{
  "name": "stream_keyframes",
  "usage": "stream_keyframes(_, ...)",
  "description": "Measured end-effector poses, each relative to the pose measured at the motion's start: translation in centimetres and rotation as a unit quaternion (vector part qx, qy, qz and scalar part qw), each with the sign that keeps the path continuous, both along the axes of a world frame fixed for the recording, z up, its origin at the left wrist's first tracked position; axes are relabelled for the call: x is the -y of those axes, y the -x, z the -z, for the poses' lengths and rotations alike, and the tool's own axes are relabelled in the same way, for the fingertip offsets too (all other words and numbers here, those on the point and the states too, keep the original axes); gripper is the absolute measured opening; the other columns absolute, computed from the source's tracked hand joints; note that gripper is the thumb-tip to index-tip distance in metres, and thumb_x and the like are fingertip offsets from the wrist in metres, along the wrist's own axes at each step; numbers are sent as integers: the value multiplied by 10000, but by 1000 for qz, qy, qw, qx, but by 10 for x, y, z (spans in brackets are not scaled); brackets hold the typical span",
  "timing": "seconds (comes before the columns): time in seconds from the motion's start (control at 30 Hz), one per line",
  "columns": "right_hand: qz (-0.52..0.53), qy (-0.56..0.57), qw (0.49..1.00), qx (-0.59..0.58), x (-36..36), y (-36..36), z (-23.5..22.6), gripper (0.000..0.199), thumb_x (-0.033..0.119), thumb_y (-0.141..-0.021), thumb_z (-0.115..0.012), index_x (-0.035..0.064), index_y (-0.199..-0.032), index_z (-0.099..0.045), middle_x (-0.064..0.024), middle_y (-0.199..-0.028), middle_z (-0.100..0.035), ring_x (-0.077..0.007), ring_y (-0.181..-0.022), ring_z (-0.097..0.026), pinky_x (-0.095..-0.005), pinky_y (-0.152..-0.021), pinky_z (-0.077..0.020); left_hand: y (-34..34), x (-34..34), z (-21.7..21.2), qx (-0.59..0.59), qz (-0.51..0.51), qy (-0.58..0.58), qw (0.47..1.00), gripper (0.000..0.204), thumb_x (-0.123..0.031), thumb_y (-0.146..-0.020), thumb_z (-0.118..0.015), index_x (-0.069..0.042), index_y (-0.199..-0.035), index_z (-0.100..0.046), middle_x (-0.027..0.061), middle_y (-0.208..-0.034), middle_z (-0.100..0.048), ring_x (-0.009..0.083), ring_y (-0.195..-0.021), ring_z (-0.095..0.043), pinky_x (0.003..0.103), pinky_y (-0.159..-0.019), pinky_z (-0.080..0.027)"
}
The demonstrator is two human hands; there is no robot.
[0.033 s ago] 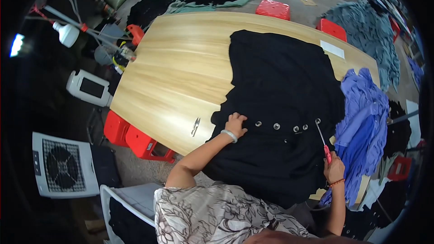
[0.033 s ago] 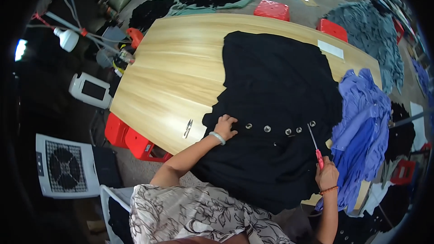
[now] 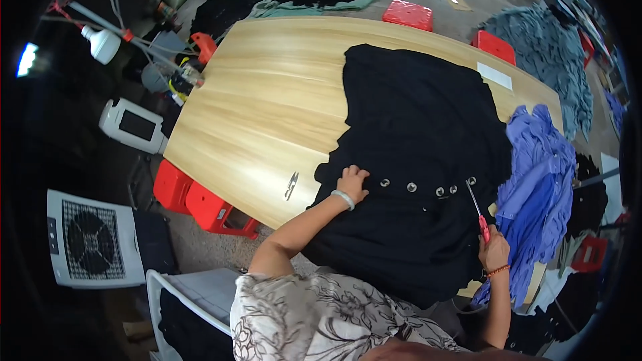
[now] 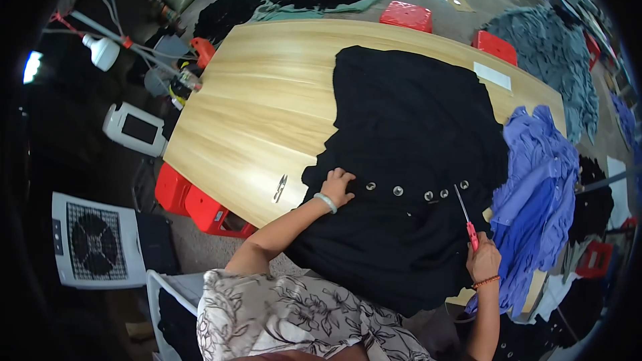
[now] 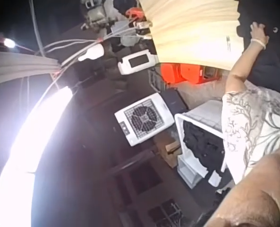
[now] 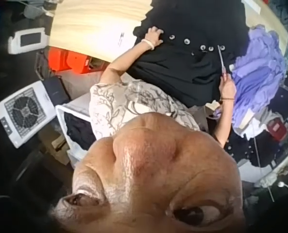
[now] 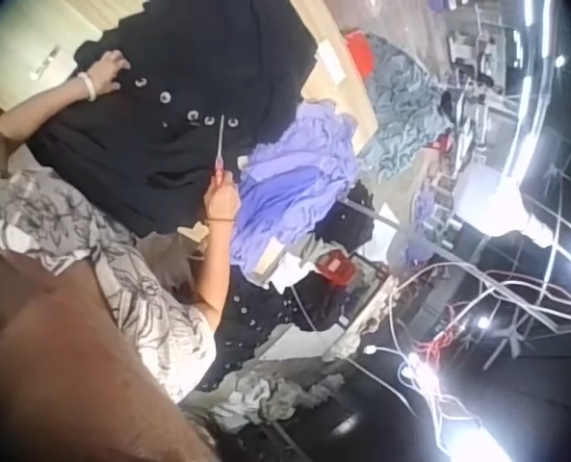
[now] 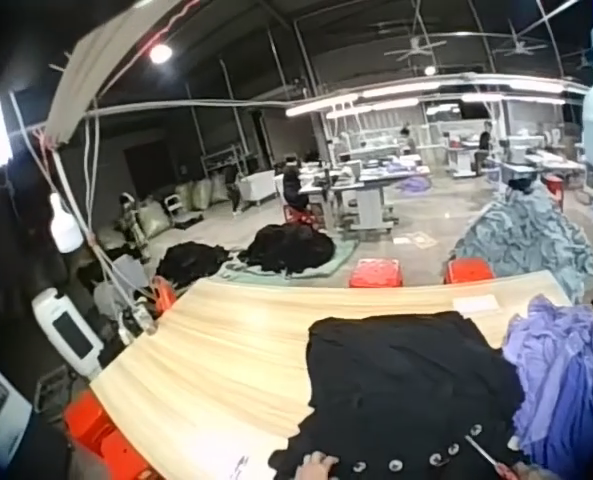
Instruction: Trimming loose threads from black garments using a pair of scissors.
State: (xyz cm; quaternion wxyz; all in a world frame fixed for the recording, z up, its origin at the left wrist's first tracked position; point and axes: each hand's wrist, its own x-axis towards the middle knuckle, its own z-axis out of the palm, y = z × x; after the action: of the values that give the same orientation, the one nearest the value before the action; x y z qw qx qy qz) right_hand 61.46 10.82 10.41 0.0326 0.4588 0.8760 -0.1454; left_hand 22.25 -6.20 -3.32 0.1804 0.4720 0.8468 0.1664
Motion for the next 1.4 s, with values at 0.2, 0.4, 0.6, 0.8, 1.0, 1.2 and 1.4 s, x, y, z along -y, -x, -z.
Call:
stream_keyframes(0.2, -62, -38, 997, -27, -2, 15, 1, 215, 164, -871, -621, 70, -1051, -550, -216, -855, -618, -425, -800, -608, -509, -677, -487, 21, -11, -9, -173, 82, 32, 981, 159, -145, -678, -639, -52, -793, -696, 155, -885, -637, 351, -891, -584, 429, -771, -528)
stream_keyframes(0.4, -56, -40, 998, -12, -1, 26, -16, 169, 178, -894, -600, 72, -1012, -542, -210, -833, -620, -402, -806, -620, -487, -670, -488, 104, -11, -61, -184, -4, -305, 935, 146, -18, -686, -646, -31, -814, -577, 161, -852, -565, 367, -818, -524, 451, -761, -440)
stream_keyframes(0.6, -44, -18, 999, 15, 6, 24, -12, 184, 171, -884, -613, 76, -1029, -552, -202, -823, -626, -395, -812, -623, -477, -688, -494, 97, 26, 22, -68, 37, 17, 997, 812, -367, -607, -874, -167, -1302, -504, 148, -1355, -454, 381, -1259, -426, 482, -1029, -402)
stream_keyframes(0.8, -31, -15, 999, 18, 8, 17, -21, 181, 165, -882, -618, 74, -1027, -560, -198, -833, -626, -383, -826, -623, -471, -697, -498, 96, 30, 19, -42, -18, 41, 998, 819, -319, -580, -905, -236, -1285, -497, 203, -1374, -408, 406, -1284, -414, 512, -1004, -434)
stream_keyframes(1.0, -35, -18, 999, 3, 9, 25, -19, 172, 161, -883, -617, 76, -1021, -560, -196, -828, -624, -383, -819, -622, -468, -697, -498, 135, 13, 18, 6, 28, 3, 1000, 430, 57, -640, -757, -99, -996, -572, 173, -1032, -570, 376, -956, -608, 416, -855, -513)
stream_keyframes(1.2, -30, -9, 1000, -2, 11, 25, -36, 163, 158, -879, -619, 75, -1006, -559, -183, -815, -618, -376, -818, -621, -460, -693, -499, 137, -25, -66, -62, 79, -285, 953, 371, 98, -592, -671, -82, -908, -597, 161, -909, -573, 380, -895, -596, 393, -820, -502)
stream_keyframes(1.4, -131, 5, 989, -61, 23, 39, -71, 168, 132, -849, -640, 64, -992, -583, -170, -811, -627, -356, -824, -625, -441, -697, -506, 88, -63, -186, 43, 94, -302, 948, 210, 72, -766, -650, -14, -947, -586, 26, -867, -625, 117, -843, -582, 235, -806, -460)
